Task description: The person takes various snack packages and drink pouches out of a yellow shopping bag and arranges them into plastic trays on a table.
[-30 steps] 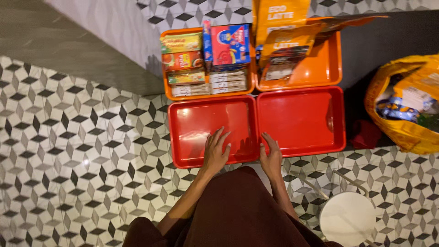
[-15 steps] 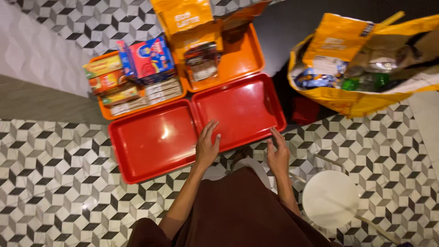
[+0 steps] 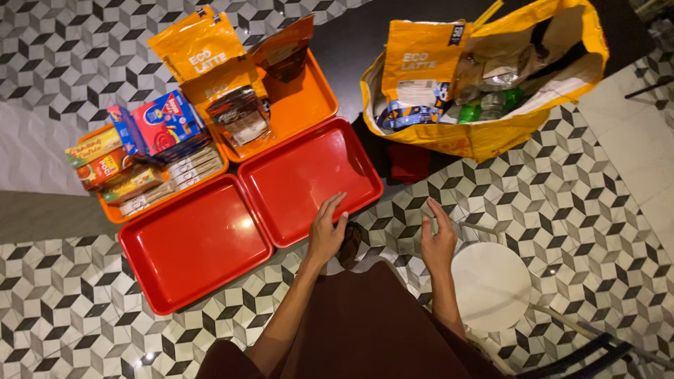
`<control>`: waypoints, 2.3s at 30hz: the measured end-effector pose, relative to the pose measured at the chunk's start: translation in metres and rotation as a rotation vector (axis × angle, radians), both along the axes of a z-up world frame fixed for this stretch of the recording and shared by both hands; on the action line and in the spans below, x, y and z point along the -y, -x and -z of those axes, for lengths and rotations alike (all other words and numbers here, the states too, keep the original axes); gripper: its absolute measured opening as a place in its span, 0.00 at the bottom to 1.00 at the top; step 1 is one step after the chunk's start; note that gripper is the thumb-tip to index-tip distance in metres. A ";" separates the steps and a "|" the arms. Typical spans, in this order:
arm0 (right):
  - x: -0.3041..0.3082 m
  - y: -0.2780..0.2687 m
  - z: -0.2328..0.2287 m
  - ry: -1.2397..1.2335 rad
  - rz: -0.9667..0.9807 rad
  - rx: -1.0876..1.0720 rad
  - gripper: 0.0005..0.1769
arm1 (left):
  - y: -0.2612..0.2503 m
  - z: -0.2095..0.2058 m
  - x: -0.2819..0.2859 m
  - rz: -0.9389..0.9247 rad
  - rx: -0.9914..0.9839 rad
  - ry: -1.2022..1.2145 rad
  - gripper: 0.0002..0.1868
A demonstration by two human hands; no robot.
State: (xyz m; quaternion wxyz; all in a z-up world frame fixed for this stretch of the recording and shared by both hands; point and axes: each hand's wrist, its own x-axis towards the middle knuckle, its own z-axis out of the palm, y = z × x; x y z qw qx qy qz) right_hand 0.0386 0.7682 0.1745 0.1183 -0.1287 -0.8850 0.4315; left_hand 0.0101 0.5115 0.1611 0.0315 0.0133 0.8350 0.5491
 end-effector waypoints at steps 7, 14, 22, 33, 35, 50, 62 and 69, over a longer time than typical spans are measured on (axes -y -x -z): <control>0.010 -0.014 0.005 0.080 0.055 0.004 0.21 | 0.005 -0.002 0.002 0.061 0.088 -0.021 0.23; 0.028 -0.014 -0.004 0.108 0.093 -0.004 0.20 | 0.011 -0.003 0.005 0.124 0.090 0.001 0.23; 0.019 0.005 -0.008 0.126 0.111 -0.014 0.21 | 0.039 -0.006 -0.009 0.164 0.075 -0.012 0.23; -0.082 0.111 -0.028 0.201 0.011 -0.084 0.21 | 0.162 0.038 -0.106 -0.022 -0.206 0.027 0.30; -0.105 0.131 -0.037 0.104 -0.041 -0.098 0.19 | 0.199 0.058 -0.132 -0.072 -0.248 0.058 0.39; -0.215 0.223 -0.065 -0.385 -0.451 -0.120 0.21 | 0.261 0.061 -0.183 -0.165 -0.018 -0.180 0.68; -0.246 0.171 -0.009 -0.301 -0.446 0.436 0.25 | 0.230 0.064 -0.233 0.033 -0.091 -0.114 0.40; -0.250 0.162 0.007 -0.279 -0.404 0.330 0.22 | 0.215 0.037 -0.254 0.222 -0.224 -0.021 0.40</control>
